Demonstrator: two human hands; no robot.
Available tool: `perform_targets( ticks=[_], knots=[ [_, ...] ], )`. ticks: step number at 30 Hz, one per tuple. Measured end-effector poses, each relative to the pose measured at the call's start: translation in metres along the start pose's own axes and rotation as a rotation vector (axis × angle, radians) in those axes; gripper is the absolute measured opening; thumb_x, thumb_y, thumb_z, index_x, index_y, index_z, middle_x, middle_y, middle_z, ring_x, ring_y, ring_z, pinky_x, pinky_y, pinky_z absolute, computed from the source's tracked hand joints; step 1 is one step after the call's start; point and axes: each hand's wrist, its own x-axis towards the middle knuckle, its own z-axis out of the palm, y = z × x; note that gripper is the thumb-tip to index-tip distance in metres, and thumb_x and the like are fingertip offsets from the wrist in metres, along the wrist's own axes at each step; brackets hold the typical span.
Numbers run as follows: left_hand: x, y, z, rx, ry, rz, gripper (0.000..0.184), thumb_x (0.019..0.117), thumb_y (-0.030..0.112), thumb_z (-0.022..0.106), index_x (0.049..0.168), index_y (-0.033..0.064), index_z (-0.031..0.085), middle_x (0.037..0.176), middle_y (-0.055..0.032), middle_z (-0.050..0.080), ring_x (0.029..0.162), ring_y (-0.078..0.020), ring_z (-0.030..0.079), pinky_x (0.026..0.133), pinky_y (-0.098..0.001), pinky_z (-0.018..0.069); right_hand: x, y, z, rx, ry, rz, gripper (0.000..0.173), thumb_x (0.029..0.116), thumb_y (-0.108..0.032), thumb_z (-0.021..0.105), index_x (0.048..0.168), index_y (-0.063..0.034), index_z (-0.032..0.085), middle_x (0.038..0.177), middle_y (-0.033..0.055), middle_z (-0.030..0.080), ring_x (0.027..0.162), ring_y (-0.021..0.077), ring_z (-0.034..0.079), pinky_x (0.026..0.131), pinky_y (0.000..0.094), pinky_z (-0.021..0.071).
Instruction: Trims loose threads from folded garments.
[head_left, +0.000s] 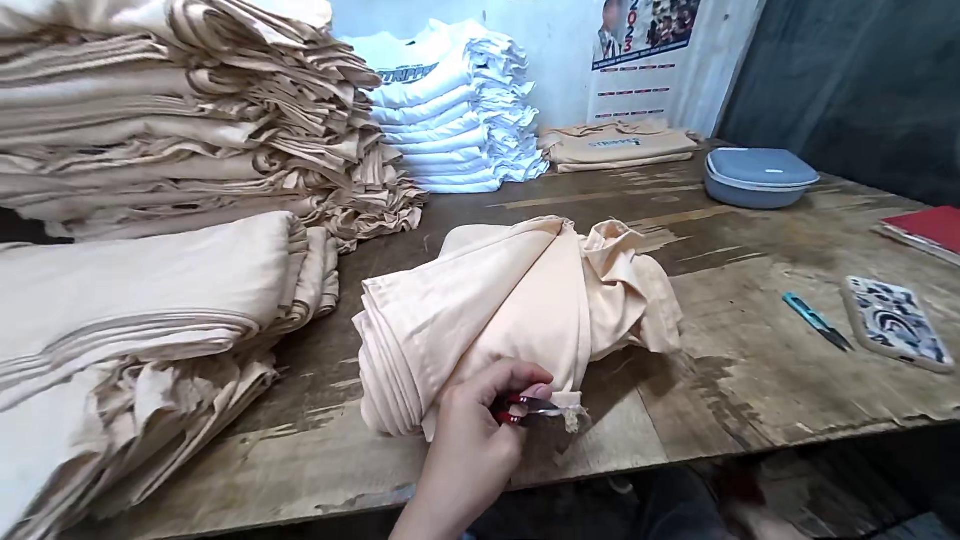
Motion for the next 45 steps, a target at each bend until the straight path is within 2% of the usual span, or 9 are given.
perform_targets(
  ticks=[2,4,8,11,15,18,22,42,45],
  knots=[
    [0.0,0.003,-0.001,0.003,0.003,-0.055,0.012,0.0959,0.014,0.068,0.105,0.0134,0.076,0.086,0.004,0.075,0.073,-0.0062,0.068,0.063,-0.021,0.057,-0.005,-0.051,-0.034,0.144,0.127,-0.423,0.029,0.1024,-0.031,0.064,0.106,-0.0055,0.077,0.1,0.0142,0.076,0.092,0.0279,0.074,0.083,0.0495,0.0608],
    [0.001,0.007,-0.003,-0.001,0.004,-0.104,0.012,0.0948,0.013,0.069,0.105,0.0128,0.076,0.087,0.0023,0.075,0.075,-0.0083,0.07,0.066,-0.0231,0.059,0.0,-0.109,-0.045,0.384,0.353,-0.766,0.019,0.0981,-0.025,0.072,0.105,-0.0071,0.075,0.097,0.009,0.074,0.094,0.0172,0.071,0.086,0.035,0.0589],
    [0.003,0.014,-0.003,-0.017,-0.003,-0.13,0.013,0.0953,0.012,0.069,0.105,0.0114,0.076,0.088,0.0008,0.076,0.077,-0.0101,0.071,0.069,-0.0238,0.0595,0.044,-0.192,-0.034,0.415,0.842,-0.923,0.038,0.0908,-0.037,0.078,0.124,-0.0226,0.067,0.113,0.0027,0.066,0.105,0.014,0.065,0.09,0.0319,0.0574],
    [-0.005,0.016,-0.004,0.042,0.001,-0.105,0.015,0.0925,0.007,0.068,0.105,0.0113,0.076,0.091,0.0015,0.075,0.077,-0.0091,0.07,0.066,-0.0238,0.059,0.07,-0.207,-0.02,0.469,1.009,-1.014,0.019,0.0938,-0.018,0.073,0.112,-0.0202,0.077,0.104,0.0023,0.073,0.095,0.0134,0.069,0.083,0.0304,0.0589],
    [-0.026,0.031,-0.017,0.419,0.019,0.088,0.032,0.082,0.014,0.079,0.114,0.0156,0.076,0.109,0.0007,0.071,0.098,-0.009,0.069,0.082,-0.0281,0.061,0.054,-0.19,-0.014,0.564,0.991,-0.958,0.012,0.0948,-0.013,0.072,0.105,-0.0182,0.076,0.1,-0.0026,0.069,0.093,0.0079,0.066,0.083,0.023,0.057],
    [-0.042,0.038,-0.007,0.749,0.155,0.379,0.021,0.0924,0.026,0.074,0.114,0.0248,0.076,0.101,0.0025,0.071,0.096,-0.0153,0.061,0.087,-0.0368,0.0448,0.047,-0.182,-0.01,0.554,0.992,-0.95,0.014,0.0939,-0.014,0.074,0.107,-0.0183,0.075,0.102,-0.0033,0.067,0.096,0.007,0.065,0.086,0.0212,0.0555],
    [-0.041,0.035,0.013,1.023,0.241,0.663,0.018,0.0986,0.019,0.063,0.114,0.0192,0.073,0.1,0.0002,0.068,0.093,-0.018,0.054,0.09,-0.0344,0.0364,0.046,-0.187,-0.007,0.522,0.984,-0.999,0.015,0.0966,-0.013,0.068,0.111,-0.0173,0.072,0.104,-0.001,0.066,0.098,0.0095,0.064,0.09,0.0236,0.0537],
    [-0.036,0.018,0.014,1.055,0.071,0.599,0.017,0.095,0.013,0.064,0.104,0.0199,0.076,0.09,0.0022,0.07,0.083,-0.0165,0.055,0.078,-0.034,0.0383,0.048,-0.18,0.011,0.586,0.982,-0.884,0.008,0.0935,-0.015,0.073,0.101,-0.0164,0.076,0.095,-0.0018,0.068,0.093,0.0078,0.065,0.084,0.0208,0.0548],
    [-0.036,0.02,0.015,0.979,0.134,0.504,0.016,0.096,0.024,0.068,0.111,0.0213,0.074,0.094,0.0008,0.069,0.084,-0.0172,0.058,0.078,-0.0355,0.0419,0.044,-0.184,0.006,0.538,0.982,-0.764,0.011,0.0909,-0.027,0.076,0.096,-0.018,0.074,0.094,-0.0015,0.068,0.096,0.0099,0.065,0.087,0.025,0.0544]
  ],
)
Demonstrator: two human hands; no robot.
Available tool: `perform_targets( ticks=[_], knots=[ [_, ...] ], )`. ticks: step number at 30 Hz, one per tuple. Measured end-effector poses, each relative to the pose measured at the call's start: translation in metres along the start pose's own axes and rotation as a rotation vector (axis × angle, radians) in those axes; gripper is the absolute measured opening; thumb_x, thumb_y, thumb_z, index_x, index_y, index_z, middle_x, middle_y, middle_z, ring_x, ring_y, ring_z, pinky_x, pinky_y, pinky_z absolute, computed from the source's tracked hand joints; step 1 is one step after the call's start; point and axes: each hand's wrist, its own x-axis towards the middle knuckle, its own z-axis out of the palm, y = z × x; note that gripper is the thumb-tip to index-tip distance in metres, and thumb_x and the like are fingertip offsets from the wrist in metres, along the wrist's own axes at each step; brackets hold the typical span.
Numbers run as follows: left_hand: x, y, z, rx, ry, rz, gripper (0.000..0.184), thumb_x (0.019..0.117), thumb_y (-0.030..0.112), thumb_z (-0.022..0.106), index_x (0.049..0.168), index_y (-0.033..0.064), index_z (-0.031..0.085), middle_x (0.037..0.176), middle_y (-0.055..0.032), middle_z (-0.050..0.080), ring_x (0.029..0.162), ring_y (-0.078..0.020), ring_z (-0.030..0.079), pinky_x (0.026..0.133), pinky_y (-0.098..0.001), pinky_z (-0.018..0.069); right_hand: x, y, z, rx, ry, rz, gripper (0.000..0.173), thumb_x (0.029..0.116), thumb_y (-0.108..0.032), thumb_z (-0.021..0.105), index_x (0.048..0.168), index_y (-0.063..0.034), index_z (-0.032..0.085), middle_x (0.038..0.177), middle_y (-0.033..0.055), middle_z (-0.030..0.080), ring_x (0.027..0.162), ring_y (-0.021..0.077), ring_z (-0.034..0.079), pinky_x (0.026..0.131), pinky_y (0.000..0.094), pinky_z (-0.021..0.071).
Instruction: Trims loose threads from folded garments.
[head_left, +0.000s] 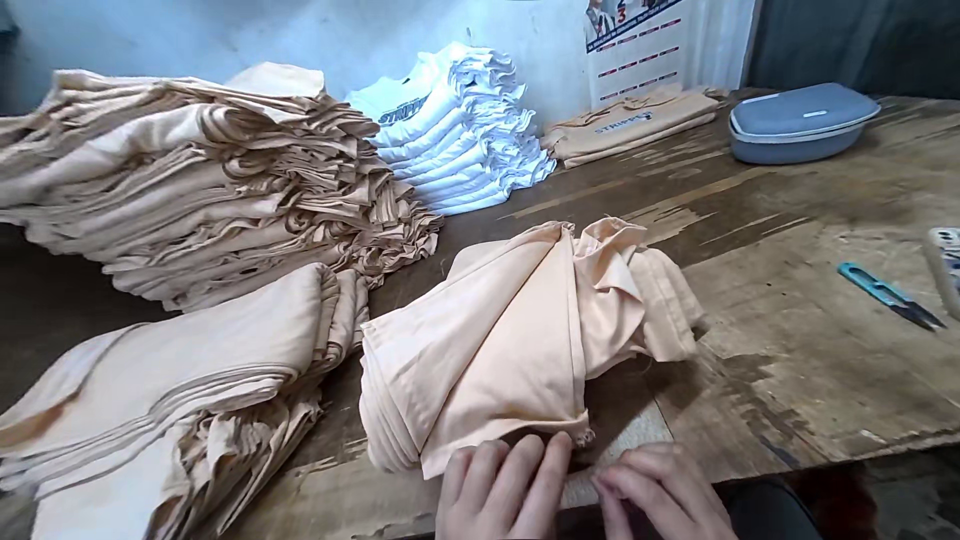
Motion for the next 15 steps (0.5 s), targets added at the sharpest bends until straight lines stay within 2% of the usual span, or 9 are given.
perform_targets(
  ticks=[2,4,5,7,9,11,12,14,15],
  knots=[
    [0.005,-0.001,-0.005,-0.06,-0.013,-0.13,0.028,0.0936,0.038,0.073,0.116,0.0216,0.074,0.094,-0.0013,0.068,0.087,-0.0194,0.061,0.079,-0.0398,0.0468,0.009,-0.004,0.004,-0.088,-0.018,0.113,0.035,0.0832,-0.045,0.083,0.094,-0.0143,0.071,0.099,0.0054,0.068,0.097,0.0161,0.065,0.085,0.0309,0.0545],
    [0.012,-0.008,-0.005,-0.079,-0.055,-0.19,0.04,0.0911,0.045,0.073,0.119,0.0171,0.073,0.09,-0.005,0.066,0.085,-0.0227,0.061,0.076,-0.043,0.0472,0.017,-0.005,0.015,-0.114,-0.004,0.147,0.048,0.0795,-0.05,0.084,0.101,-0.0124,0.065,0.107,0.0096,0.065,0.102,0.0177,0.065,0.086,0.0304,0.0562],
    [0.014,-0.013,-0.002,-0.085,-0.076,-0.192,0.035,0.0893,0.039,0.072,0.116,0.0168,0.075,0.087,-0.004,0.065,0.083,-0.022,0.061,0.074,-0.0424,0.0478,0.019,-0.005,0.022,-0.091,0.017,0.127,0.042,0.0826,-0.044,0.083,0.104,-0.0123,0.066,0.108,0.0098,0.064,0.103,0.0168,0.064,0.088,0.0286,0.0562],
    [0.015,-0.019,0.003,-0.127,-0.106,-0.206,0.019,0.0847,0.023,0.066,0.1,0.0214,0.077,0.081,0.003,0.064,0.079,-0.0153,0.062,0.072,-0.0372,0.0497,0.019,-0.003,0.032,0.005,0.071,0.054,0.017,0.0886,-0.018,0.077,0.104,-0.0115,0.076,0.104,0.0075,0.07,0.101,0.0142,0.069,0.089,0.0263,0.0594],
    [0.014,-0.02,0.0,-0.192,-0.135,-0.214,0.015,0.0849,0.019,0.066,0.096,0.021,0.077,0.082,0.0044,0.066,0.081,-0.0133,0.063,0.074,-0.0355,0.0503,0.011,0.0,0.025,0.106,0.079,-0.012,0.016,0.0907,-0.004,0.071,0.103,-0.0106,0.079,0.1,0.0034,0.074,0.098,0.0104,0.07,0.088,0.0235,0.0598],
    [0.011,-0.018,-0.006,-0.28,-0.143,-0.22,0.018,0.0847,0.018,0.071,0.101,0.0188,0.078,0.085,0.0018,0.067,0.085,-0.0146,0.063,0.079,-0.0364,0.0504,0.001,0.002,0.01,0.173,0.046,-0.04,0.016,0.0921,-0.002,0.07,0.104,-0.0101,0.078,0.102,0.0018,0.073,0.101,0.0098,0.07,0.09,0.0234,0.059],
    [0.007,-0.017,-0.008,-0.309,-0.133,-0.209,0.023,0.0854,0.021,0.074,0.108,0.0191,0.077,0.088,0.0008,0.067,0.088,-0.015,0.062,0.082,-0.0365,0.0499,-0.003,0.002,0.004,0.19,0.033,-0.039,0.015,0.0925,-0.002,0.07,0.104,-0.0102,0.077,0.102,0.0015,0.073,0.102,0.0097,0.069,0.091,0.0234,0.0587],
    [-0.002,-0.012,-0.009,-0.297,-0.07,-0.151,0.026,0.0912,0.031,0.076,0.117,0.0255,0.074,0.096,0.0027,0.066,0.094,-0.0138,0.059,0.087,-0.0352,0.0451,-0.009,0.002,-0.004,0.19,0.009,-0.034,0.014,0.094,-0.003,0.068,0.104,-0.0102,0.075,0.102,0.0023,0.071,0.103,0.0101,0.068,0.092,0.0234,0.0577],
    [-0.006,-0.01,-0.007,-0.238,-0.012,-0.091,0.023,0.0938,0.03,0.073,0.117,0.0286,0.073,0.098,0.0047,0.065,0.094,-0.0127,0.057,0.088,-0.0339,0.0416,-0.011,0.002,-0.007,0.183,0.004,-0.035,0.013,0.0944,-0.004,0.067,0.103,-0.0099,0.075,0.102,0.003,0.071,0.102,0.0105,0.068,0.092,0.0234,0.0573]
  ],
)
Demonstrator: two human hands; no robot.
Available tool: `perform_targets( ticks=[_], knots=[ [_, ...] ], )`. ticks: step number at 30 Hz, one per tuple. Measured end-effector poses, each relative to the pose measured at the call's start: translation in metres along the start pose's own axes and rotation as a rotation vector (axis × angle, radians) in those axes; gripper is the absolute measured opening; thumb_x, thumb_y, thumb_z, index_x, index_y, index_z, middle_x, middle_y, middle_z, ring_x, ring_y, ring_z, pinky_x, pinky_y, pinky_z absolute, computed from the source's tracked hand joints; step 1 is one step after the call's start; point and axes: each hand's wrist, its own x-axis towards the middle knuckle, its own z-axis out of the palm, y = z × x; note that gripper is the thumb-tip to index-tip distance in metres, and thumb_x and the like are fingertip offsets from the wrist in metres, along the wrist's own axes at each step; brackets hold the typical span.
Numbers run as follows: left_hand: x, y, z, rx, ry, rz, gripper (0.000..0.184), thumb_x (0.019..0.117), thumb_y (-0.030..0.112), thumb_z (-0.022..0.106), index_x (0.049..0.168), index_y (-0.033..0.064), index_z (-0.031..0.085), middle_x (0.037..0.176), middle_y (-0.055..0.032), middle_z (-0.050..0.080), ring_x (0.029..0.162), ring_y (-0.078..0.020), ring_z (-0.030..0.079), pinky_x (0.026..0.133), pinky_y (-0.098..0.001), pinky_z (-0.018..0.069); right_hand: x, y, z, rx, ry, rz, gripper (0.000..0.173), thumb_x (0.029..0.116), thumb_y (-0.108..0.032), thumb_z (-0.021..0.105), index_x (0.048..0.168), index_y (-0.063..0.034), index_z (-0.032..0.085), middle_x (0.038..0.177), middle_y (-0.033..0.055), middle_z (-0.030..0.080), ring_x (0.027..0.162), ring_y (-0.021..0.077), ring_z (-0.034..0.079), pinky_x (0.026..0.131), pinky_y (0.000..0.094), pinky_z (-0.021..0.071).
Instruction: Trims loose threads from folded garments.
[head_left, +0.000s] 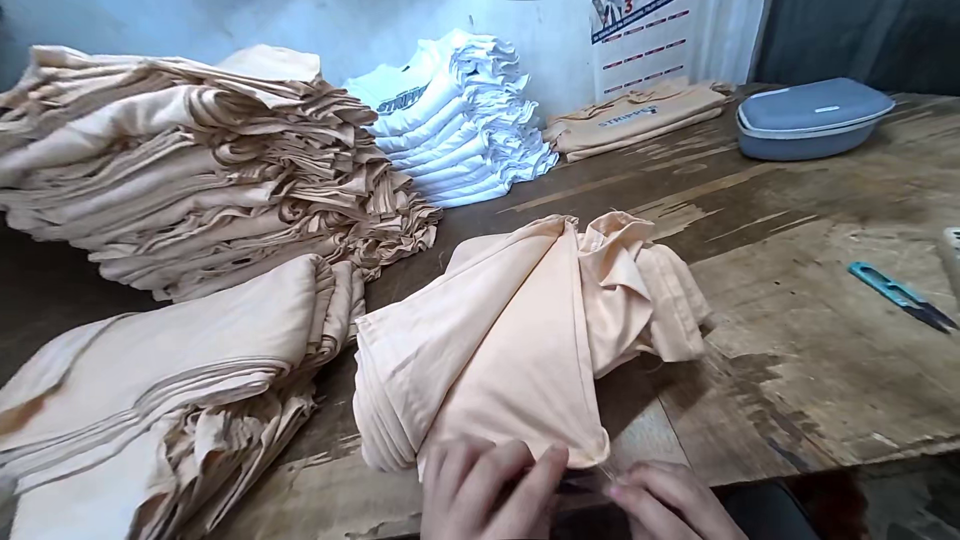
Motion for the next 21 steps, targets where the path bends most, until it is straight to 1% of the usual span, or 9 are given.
perform_targets(
  ticks=[5,12,14,16,17,18,19,20,21],
  knots=[
    [-0.004,0.007,0.016,0.34,0.126,0.359,0.021,0.1002,0.02,0.062,0.119,0.0177,0.071,0.097,-0.0013,0.064,0.089,-0.0185,0.051,0.09,-0.0349,0.0337,0.002,-0.002,0.002,-0.003,0.023,-0.013,0.009,0.095,-0.005,0.069,0.102,-0.009,0.074,0.102,0.0035,0.07,0.103,0.0099,0.067,0.093,0.0222,0.0562],
    [0.001,-0.001,0.031,0.289,0.085,0.233,0.018,0.0974,0.021,0.064,0.112,0.0208,0.073,0.095,0.0005,0.067,0.087,-0.0179,0.053,0.083,-0.0344,0.0363,0.006,-0.001,0.001,-0.044,-0.008,0.061,0.008,0.0926,-0.005,0.072,0.098,-0.009,0.076,0.098,0.004,0.072,0.097,0.0101,0.069,0.088,0.0221,0.0581],
    [0.013,-0.003,0.021,0.284,-0.05,0.161,0.018,0.0918,0.018,0.066,0.109,0.0215,0.073,0.09,-0.0022,0.066,0.083,-0.0221,0.059,0.077,-0.0407,0.0435,0.012,-0.002,-0.001,-0.308,-0.106,0.17,0.013,0.0923,-0.024,0.074,0.098,-0.0133,0.078,0.099,0.0046,0.074,0.1,0.0164,0.069,0.09,0.0308,0.0564],
    [0.032,-0.018,0.001,0.182,-0.148,0.112,0.012,0.0881,0.016,0.068,0.099,0.0176,0.075,0.085,-0.0046,0.068,0.081,-0.0245,0.065,0.074,-0.0462,0.0512,0.024,-0.006,0.003,-0.516,-0.341,0.227,0.059,0.0924,-0.06,0.065,0.121,-0.0093,0.074,0.12,0.0172,0.073,0.118,0.0367,0.066,0.103,0.0566,0.0495],
    [0.04,-0.028,-0.014,0.12,-0.102,0.028,0.012,0.0891,0.018,0.067,0.098,0.0163,0.075,0.086,-0.0042,0.069,0.083,-0.0205,0.067,0.076,-0.0435,0.0536,0.029,-0.008,0.007,-0.55,-0.457,0.205,0.076,0.0902,-0.073,0.057,0.129,-0.0086,0.07,0.126,0.0218,0.07,0.122,0.0425,0.064,0.105,0.064,0.0465],
    [0.049,-0.04,-0.03,0.101,0.032,-0.085,0.012,0.0903,0.02,0.067,0.097,0.0129,0.073,0.086,-0.0028,0.07,0.081,-0.0122,0.067,0.075,-0.0347,0.056,0.031,-0.01,0.014,-0.539,-0.56,0.158,0.079,0.0895,-0.077,0.052,0.133,-0.0137,0.069,0.13,0.0217,0.068,0.125,0.0432,0.062,0.105,0.0664,0.0453],
    [0.058,-0.055,-0.044,0.107,0.223,-0.204,0.017,0.0909,0.018,0.065,0.098,0.0041,0.071,0.083,-0.0038,0.068,0.073,-0.0058,0.063,0.066,-0.0259,0.054,0.029,-0.012,0.02,-0.507,-0.652,0.095,0.069,0.0931,-0.073,0.051,0.133,-0.0208,0.069,0.137,0.0176,0.066,0.133,0.04,0.058,0.108,0.0634,0.0451],
    [0.068,-0.07,-0.057,0.098,0.382,-0.346,0.022,0.0959,0.018,0.065,0.105,-0.0017,0.068,0.085,-0.0028,0.064,0.069,-0.0007,0.055,0.062,-0.0198,0.0473,0.023,-0.013,0.024,-0.444,-0.689,0.001,0.049,0.0986,-0.058,0.056,0.128,-0.0223,0.072,0.135,0.0122,0.068,0.133,0.0341,0.059,0.109,0.0559,0.0477],
    [0.076,-0.086,-0.068,0.039,0.485,-0.496,0.024,0.099,0.019,0.065,0.113,-0.0006,0.065,0.087,0.0007,0.06,0.067,0.0015,0.05,0.06,-0.0173,0.0429,0.015,-0.011,0.026,-0.363,-0.675,-0.11,0.03,0.1025,-0.036,0.06,0.123,-0.0199,0.074,0.13,0.0067,0.071,0.128,0.0262,0.063,0.107,0.0454,0.051]
  ],
)
